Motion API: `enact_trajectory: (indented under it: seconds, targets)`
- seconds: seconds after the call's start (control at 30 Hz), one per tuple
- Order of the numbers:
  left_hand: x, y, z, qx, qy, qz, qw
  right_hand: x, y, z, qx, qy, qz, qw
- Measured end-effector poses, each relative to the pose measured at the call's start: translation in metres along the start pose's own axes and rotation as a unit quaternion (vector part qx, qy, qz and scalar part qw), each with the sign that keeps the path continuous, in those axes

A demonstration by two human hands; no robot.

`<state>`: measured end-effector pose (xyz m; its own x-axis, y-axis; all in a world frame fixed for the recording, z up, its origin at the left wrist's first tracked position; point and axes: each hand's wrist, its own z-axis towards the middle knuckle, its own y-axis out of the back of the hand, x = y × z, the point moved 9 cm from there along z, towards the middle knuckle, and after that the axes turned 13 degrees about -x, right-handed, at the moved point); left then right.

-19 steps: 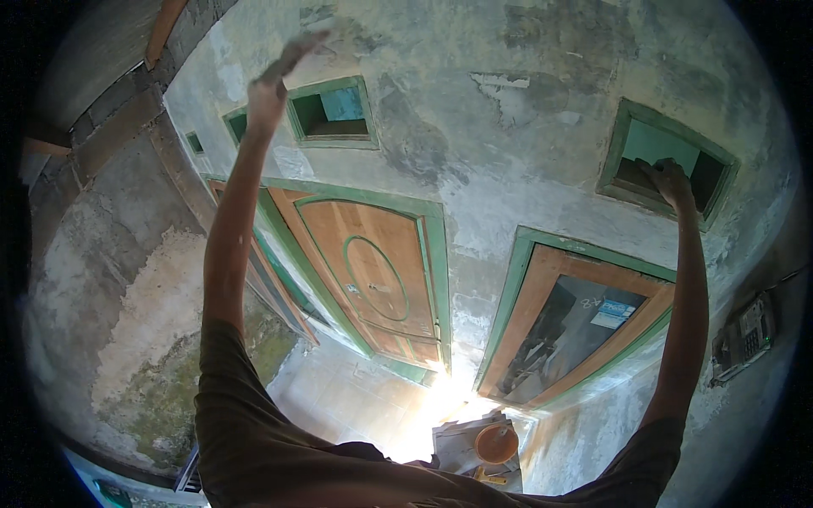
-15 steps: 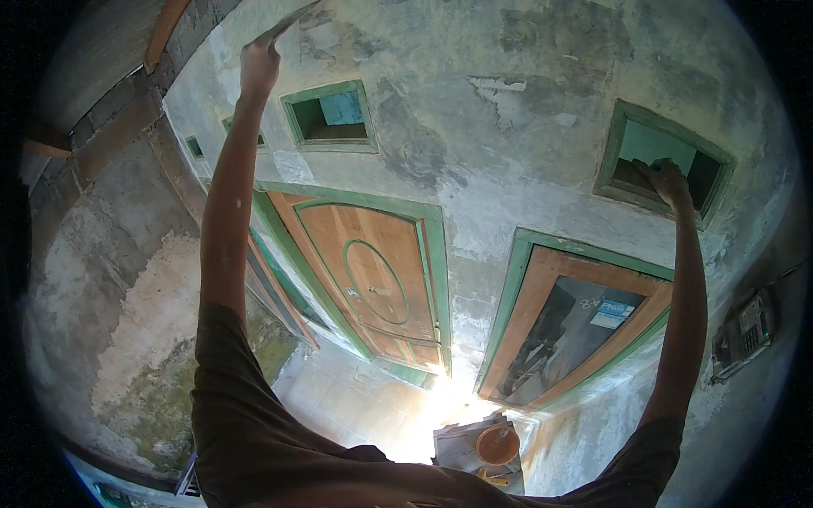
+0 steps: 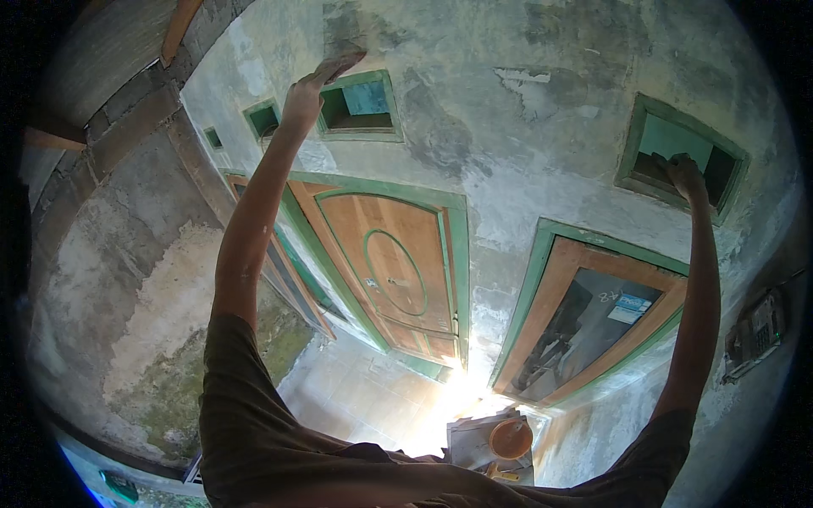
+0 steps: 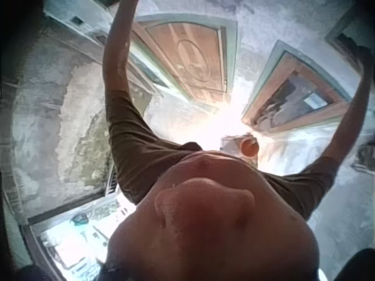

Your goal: The person applies wall putty to a concrete wall with a scraper, filling holes and cracks.

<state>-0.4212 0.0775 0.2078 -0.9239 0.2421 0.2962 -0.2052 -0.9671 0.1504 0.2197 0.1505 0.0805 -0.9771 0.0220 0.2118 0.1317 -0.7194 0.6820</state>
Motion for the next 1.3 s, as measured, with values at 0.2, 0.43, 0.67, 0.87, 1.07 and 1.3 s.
enact_trajectory:
  seconds: [0.2,0.43,0.67,0.87,1.07,1.3]
  targets:
    - [-0.022,0.028,0.035,-0.016,-0.015,-0.160,0.987,-0.013,0.003,-0.005,-0.032,0.006,0.000,0.999]
    - [0.011,-0.013,0.040,-0.012,0.061,-0.014,0.998,0.003,0.008,-0.007,-0.004,-0.035,0.014,0.999]
    - [-0.019,-0.006,-0.010,-0.076,-0.019,-0.048,0.996,-0.006,0.001,0.002,-0.029,-0.021,0.013,0.999]
    - [-0.038,0.023,-0.070,0.005,0.058,-0.111,0.992,-0.029,-0.034,0.011,0.031,0.151,-0.104,0.983]
    - [-0.020,-0.019,-0.192,0.083,0.302,-0.081,0.946,-0.022,-0.033,0.011,-0.031,0.257,-0.092,0.962]
    - [-0.095,-0.098,-0.199,0.009,0.339,-0.222,0.914,-0.034,-0.039,0.013,0.059,0.134,-0.093,0.985]
